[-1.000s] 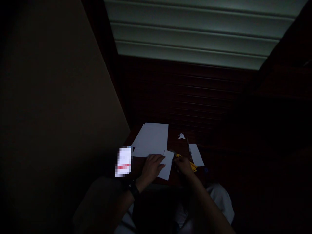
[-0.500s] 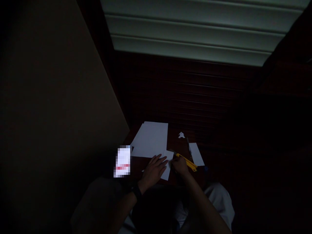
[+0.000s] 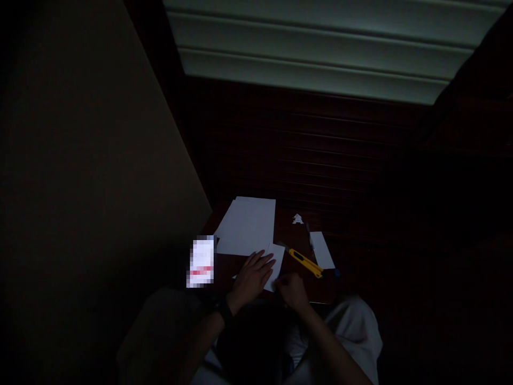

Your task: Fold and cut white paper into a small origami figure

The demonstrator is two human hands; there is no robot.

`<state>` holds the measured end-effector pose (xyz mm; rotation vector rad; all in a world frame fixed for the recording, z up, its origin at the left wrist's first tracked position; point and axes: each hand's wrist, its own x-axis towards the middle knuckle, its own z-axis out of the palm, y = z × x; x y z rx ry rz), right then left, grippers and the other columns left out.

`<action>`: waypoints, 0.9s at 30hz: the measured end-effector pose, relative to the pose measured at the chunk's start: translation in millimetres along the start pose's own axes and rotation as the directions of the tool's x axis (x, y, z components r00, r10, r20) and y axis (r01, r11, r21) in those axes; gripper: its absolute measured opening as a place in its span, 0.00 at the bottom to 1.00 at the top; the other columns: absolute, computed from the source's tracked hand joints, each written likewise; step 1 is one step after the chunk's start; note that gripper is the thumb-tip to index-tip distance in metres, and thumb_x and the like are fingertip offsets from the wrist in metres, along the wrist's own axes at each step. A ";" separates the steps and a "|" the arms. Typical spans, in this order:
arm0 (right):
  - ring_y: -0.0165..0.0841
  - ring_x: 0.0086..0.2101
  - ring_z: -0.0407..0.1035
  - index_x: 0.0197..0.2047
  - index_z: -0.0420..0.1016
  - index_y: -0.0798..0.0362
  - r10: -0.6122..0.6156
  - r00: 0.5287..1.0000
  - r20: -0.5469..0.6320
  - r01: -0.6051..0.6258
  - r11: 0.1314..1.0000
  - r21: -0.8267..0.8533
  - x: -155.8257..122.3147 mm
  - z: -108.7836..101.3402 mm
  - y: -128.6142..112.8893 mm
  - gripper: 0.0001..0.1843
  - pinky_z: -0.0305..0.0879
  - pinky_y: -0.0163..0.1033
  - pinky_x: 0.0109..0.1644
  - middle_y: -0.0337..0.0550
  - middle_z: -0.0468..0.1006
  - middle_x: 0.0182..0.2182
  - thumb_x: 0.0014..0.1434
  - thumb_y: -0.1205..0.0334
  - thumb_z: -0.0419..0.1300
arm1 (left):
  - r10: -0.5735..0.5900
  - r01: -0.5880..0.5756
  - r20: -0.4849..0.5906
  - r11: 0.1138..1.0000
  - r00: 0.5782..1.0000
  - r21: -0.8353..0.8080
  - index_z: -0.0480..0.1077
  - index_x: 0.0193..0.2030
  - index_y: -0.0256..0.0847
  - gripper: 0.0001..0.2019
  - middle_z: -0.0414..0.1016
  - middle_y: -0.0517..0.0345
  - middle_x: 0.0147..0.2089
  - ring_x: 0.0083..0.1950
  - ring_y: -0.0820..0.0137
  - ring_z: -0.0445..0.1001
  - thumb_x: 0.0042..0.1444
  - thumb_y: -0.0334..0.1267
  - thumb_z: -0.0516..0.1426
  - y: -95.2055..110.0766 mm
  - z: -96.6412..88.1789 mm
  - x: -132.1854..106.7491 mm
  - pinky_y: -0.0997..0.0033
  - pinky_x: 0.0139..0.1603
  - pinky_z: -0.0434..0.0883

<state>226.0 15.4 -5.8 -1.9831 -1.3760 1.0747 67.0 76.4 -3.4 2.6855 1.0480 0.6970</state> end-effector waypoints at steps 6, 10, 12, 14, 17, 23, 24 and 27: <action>0.28 0.17 0.65 0.20 0.75 0.56 -0.046 0.999 -0.008 0.045 0.997 -0.063 -12.2 4.1 -1.3 0.15 0.52 0.29 0.21 0.40 0.73 0.16 0.53 0.64 0.52 | 0.011 -0.011 -0.012 1.000 1.000 -0.002 0.64 0.57 0.48 0.17 0.63 0.59 0.61 0.65 0.63 0.53 0.63 0.37 0.47 -0.4 0.5 -0.2 0.52 0.66 0.49; 0.29 0.22 0.67 0.20 0.74 0.56 -0.074 0.997 -0.024 0.071 0.991 -0.115 -14.7 4.0 -3.1 0.13 0.53 0.30 0.24 0.42 0.75 0.19 0.52 0.65 0.54 | -0.007 0.007 -0.002 1.000 1.000 0.004 0.63 0.58 0.49 0.17 0.62 0.59 0.62 0.65 0.64 0.53 0.63 0.38 0.47 0.2 0.1 -0.5 0.53 0.66 0.49; 0.30 0.23 0.68 0.20 0.74 0.56 -0.072 0.997 -0.029 0.067 0.989 -0.135 -14.8 4.0 -3.8 0.12 0.53 0.30 0.25 0.43 0.75 0.20 0.52 0.66 0.55 | -0.026 0.026 0.005 1.000 1.000 0.007 0.63 0.58 0.48 0.17 0.60 0.59 0.63 0.66 0.65 0.53 0.63 0.38 0.47 0.5 -0.1 -0.7 0.54 0.66 0.49; 0.29 0.22 0.68 0.20 0.74 0.56 -0.057 0.998 -0.019 0.054 0.988 -0.143 -14.5 4.3 -4.2 0.12 0.53 0.30 0.24 0.44 0.76 0.20 0.52 0.66 0.56 | -0.047 0.047 0.007 0.999 0.999 0.009 0.62 0.58 0.48 0.17 0.58 0.58 0.64 0.66 0.64 0.52 0.63 0.38 0.48 0.5 0.0 -1.1 0.54 0.66 0.50; 0.27 0.17 0.66 0.20 0.73 0.56 -0.019 0.999 0.041 0.024 0.991 -0.131 -14.7 5.7 -4.3 0.13 0.52 0.29 0.21 0.42 0.75 0.17 0.54 0.66 0.54 | -0.072 0.073 -0.005 0.997 0.997 0.008 0.62 0.58 0.46 0.18 0.57 0.55 0.65 0.66 0.63 0.51 0.62 0.38 0.48 0.6 0.6 -1.9 0.53 0.65 0.51; 0.29 0.16 0.67 0.26 0.76 0.55 -0.039 0.992 0.117 0.050 0.995 -0.091 -17.5 -6.2 -2.8 0.15 0.57 0.29 0.20 0.39 0.76 0.17 0.57 0.63 0.51 | -0.136 0.136 -0.072 0.991 0.988 -0.002 0.63 0.57 0.43 0.17 0.59 0.51 0.63 0.65 0.61 0.53 0.62 0.40 0.49 1.3 0.3 -3.3 0.54 0.64 0.52; 0.31 0.20 0.70 0.29 0.77 0.55 -0.092 0.995 0.024 0.094 0.990 -0.107 -16.5 -13.5 -2.0 0.16 0.60 0.30 0.24 0.41 0.77 0.21 0.59 0.61 0.50 | -0.149 0.149 -0.086 0.989 0.985 -0.006 0.63 0.57 0.42 0.17 0.60 0.51 0.62 0.65 0.61 0.54 0.62 0.39 0.49 1.2 -0.5 -3.1 0.55 0.64 0.52; 0.37 0.37 0.71 0.40 0.76 0.55 -0.255 0.909 -0.331 0.138 0.932 -0.336 -9.9 -42.0 2.1 0.16 0.62 0.35 0.40 0.47 0.78 0.36 0.62 0.58 0.48 | -0.187 0.186 -0.115 0.982 0.976 -0.019 0.63 0.56 0.42 0.16 0.65 0.50 0.58 0.61 0.61 0.59 0.62 0.40 0.48 1.0 -4.3 -1.7 0.56 0.61 0.56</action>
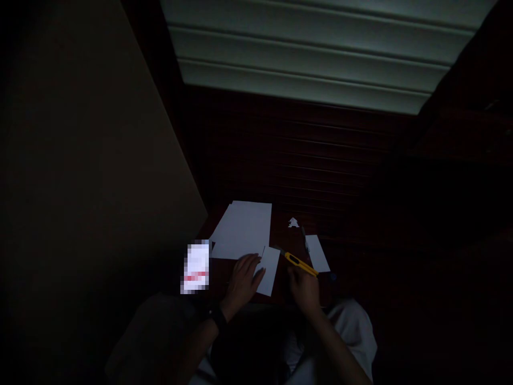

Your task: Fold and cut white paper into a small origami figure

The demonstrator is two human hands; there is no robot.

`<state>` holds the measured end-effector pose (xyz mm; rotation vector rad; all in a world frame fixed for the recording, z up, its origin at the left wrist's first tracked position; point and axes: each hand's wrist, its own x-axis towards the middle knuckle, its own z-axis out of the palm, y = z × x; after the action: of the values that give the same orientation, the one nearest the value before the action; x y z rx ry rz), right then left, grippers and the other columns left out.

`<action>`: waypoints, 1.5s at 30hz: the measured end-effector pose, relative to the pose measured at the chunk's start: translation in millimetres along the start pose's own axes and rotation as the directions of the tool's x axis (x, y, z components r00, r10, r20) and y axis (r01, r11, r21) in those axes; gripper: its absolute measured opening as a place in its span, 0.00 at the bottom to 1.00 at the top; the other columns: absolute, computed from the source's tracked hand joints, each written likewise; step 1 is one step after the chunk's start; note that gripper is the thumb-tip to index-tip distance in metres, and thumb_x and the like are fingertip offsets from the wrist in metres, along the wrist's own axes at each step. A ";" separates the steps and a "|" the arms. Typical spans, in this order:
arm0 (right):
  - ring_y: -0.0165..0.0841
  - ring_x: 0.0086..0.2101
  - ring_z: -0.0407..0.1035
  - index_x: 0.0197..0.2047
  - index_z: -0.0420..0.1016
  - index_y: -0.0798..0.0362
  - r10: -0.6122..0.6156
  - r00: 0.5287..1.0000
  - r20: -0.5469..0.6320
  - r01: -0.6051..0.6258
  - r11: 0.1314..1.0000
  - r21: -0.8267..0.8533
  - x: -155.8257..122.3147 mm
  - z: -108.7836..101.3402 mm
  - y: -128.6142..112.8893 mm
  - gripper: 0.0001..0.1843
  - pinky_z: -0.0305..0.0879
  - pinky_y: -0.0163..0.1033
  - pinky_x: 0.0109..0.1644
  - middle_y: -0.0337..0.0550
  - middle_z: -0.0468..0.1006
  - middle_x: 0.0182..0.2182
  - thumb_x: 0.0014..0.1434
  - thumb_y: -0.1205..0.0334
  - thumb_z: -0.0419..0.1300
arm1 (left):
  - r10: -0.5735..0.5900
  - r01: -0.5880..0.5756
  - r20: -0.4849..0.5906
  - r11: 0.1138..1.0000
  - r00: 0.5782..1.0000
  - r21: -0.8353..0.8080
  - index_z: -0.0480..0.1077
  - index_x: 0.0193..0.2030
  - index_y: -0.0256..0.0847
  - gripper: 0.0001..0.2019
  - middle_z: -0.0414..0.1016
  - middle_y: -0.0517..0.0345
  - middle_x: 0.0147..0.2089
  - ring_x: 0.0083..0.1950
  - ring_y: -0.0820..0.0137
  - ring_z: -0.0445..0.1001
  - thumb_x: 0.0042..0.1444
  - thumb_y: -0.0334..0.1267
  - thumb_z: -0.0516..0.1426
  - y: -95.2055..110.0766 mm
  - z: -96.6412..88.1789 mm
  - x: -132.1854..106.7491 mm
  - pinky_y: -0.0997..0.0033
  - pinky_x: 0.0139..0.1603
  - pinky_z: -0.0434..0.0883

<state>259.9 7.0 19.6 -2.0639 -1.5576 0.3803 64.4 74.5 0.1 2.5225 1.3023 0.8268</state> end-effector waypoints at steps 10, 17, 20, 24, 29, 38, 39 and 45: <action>0.42 0.45 0.61 0.50 0.69 0.53 -0.188 0.981 -0.048 0.138 0.852 -0.504 20.0 -10.8 24.2 0.16 0.52 0.42 0.49 0.51 0.71 0.43 0.61 0.56 0.52 | -0.221 0.219 0.010 0.970 0.975 0.104 0.65 0.50 0.41 0.20 0.69 0.49 0.45 0.47 0.58 0.67 0.55 0.52 0.54 15.2 0.4 -10.5 0.58 0.48 0.63; 0.43 0.43 0.62 0.49 0.69 0.55 -0.099 0.990 -0.103 0.024 0.829 -0.559 9.5 4.8 34.1 0.15 0.54 0.43 0.44 0.54 0.71 0.41 0.62 0.57 0.51 | -0.358 0.342 0.113 0.929 0.927 0.141 0.60 0.54 0.40 0.33 0.66 0.45 0.49 0.47 0.56 0.68 0.42 0.46 0.66 26.5 12.0 -2.0 0.62 0.45 0.65; 0.42 0.41 0.63 0.51 0.68 0.56 -0.104 0.987 -0.121 0.019 0.830 -0.557 4.7 7.4 36.7 0.16 0.55 0.43 0.45 0.54 0.71 0.41 0.63 0.58 0.50 | -0.372 0.352 0.137 0.924 0.918 0.151 0.61 0.52 0.38 0.32 0.65 0.43 0.50 0.47 0.56 0.69 0.40 0.42 0.67 34.1 13.2 7.5 0.62 0.44 0.66; 0.41 0.40 0.64 0.52 0.66 0.56 -0.107 0.984 -0.141 0.011 0.831 -0.556 -2.2 9.0 35.1 0.18 0.56 0.43 0.44 0.54 0.70 0.40 0.63 0.58 0.48 | -0.362 0.348 0.175 0.932 0.916 0.103 0.62 0.49 0.35 0.30 0.64 0.40 0.51 0.45 0.59 0.71 0.38 0.37 0.68 41.8 16.1 18.1 0.65 0.43 0.68; 0.42 0.40 0.64 0.50 0.67 0.57 -0.050 0.983 -0.174 -0.053 0.839 -0.542 -12.0 10.7 29.7 0.17 0.57 0.42 0.41 0.54 0.70 0.39 0.63 0.58 0.48 | -0.403 0.387 0.204 0.915 0.892 0.115 0.65 0.46 0.34 0.30 0.66 0.39 0.50 0.48 0.55 0.70 0.35 0.39 0.69 48.9 21.4 26.7 0.62 0.43 0.68; 0.41 0.39 0.64 0.43 0.69 0.56 -0.047 0.971 -0.236 -0.093 0.832 -0.548 -19.1 15.3 28.3 0.15 0.56 0.41 0.40 0.52 0.69 0.37 0.64 0.56 0.46 | -0.391 0.376 0.219 0.920 0.894 0.108 0.65 0.48 0.30 0.35 0.64 0.35 0.52 0.46 0.56 0.70 0.32 0.41 0.70 63.7 36.3 33.3 0.63 0.43 0.68; 0.41 0.39 0.64 0.43 0.69 0.56 -0.046 0.970 -0.238 -0.094 0.831 -0.548 -19.2 15.8 28.5 0.15 0.56 0.41 0.40 0.52 0.69 0.37 0.64 0.56 0.46 | -0.392 0.378 0.219 0.920 0.893 0.106 0.65 0.49 0.30 0.36 0.64 0.35 0.52 0.46 0.56 0.70 0.31 0.41 0.70 65.0 36.5 34.0 0.63 0.43 0.68; 0.41 0.39 0.63 0.44 0.68 0.56 -0.050 0.964 -0.260 -0.102 0.835 -0.540 -20.6 16.3 28.4 0.15 0.55 0.42 0.41 0.52 0.69 0.39 0.64 0.56 0.46 | -0.437 0.408 0.120 0.889 0.891 0.210 0.64 0.49 0.34 0.37 0.64 0.37 0.50 0.53 0.45 0.62 0.30 0.44 0.70 75.6 30.5 35.8 0.49 0.45 0.66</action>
<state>268.2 -14.4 -11.5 -2.4325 -1.5958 -0.3815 150.2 60.5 19.2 2.2282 1.8446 0.4126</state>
